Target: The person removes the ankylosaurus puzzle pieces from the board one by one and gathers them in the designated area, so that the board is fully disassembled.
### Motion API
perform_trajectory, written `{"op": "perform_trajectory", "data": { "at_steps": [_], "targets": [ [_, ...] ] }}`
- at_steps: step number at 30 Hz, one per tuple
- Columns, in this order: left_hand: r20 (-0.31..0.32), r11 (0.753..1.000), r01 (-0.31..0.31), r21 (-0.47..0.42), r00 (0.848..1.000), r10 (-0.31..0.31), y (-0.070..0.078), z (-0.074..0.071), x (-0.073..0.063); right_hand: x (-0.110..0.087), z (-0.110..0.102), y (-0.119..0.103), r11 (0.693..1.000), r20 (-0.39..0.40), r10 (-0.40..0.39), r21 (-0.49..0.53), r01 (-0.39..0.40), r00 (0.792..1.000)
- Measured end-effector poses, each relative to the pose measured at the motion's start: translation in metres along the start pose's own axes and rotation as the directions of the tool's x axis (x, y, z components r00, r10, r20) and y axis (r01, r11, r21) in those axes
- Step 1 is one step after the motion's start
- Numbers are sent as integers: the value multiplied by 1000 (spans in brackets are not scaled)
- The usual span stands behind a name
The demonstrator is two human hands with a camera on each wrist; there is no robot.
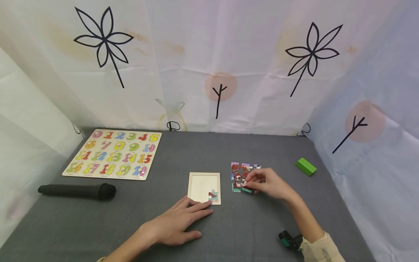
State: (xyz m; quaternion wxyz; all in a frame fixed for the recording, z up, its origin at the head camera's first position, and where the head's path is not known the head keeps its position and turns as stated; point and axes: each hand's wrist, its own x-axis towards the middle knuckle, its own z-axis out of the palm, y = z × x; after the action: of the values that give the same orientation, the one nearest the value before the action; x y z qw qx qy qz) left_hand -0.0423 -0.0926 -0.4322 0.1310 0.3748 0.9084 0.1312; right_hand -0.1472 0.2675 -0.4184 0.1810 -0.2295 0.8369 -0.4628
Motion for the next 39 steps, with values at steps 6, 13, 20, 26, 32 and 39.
{"op": "perform_trajectory", "data": {
  "at_steps": [6,13,20,26,32,39],
  "targets": [
    [0,1000,1,-2,1000,-1,0,0,0,1,-1,7,999,8,21,-47,-21,1000],
    [3,1000,0,-8,1000,0,0,-1,0,5,7,10,979,-73,-10,-202,-5,997],
    [10,1000,-1,-21,1000,1,-1,-1,1,6,12,6,952,-124,-5,-303,-33,992],
    [11,1000,-1,-15,1000,1,-1,-1,1,7,14,4,939,-143,-3,-341,-47,990],
    [15,1000,3,-25,1000,-3,-1,-1,1,9,18,0,949,-165,-10,-312,-43,986],
    [15,1000,-1,-20,1000,2,-2,-1,1,16,34,-6,985,-94,-36,-173,19,995]
  ]
}}
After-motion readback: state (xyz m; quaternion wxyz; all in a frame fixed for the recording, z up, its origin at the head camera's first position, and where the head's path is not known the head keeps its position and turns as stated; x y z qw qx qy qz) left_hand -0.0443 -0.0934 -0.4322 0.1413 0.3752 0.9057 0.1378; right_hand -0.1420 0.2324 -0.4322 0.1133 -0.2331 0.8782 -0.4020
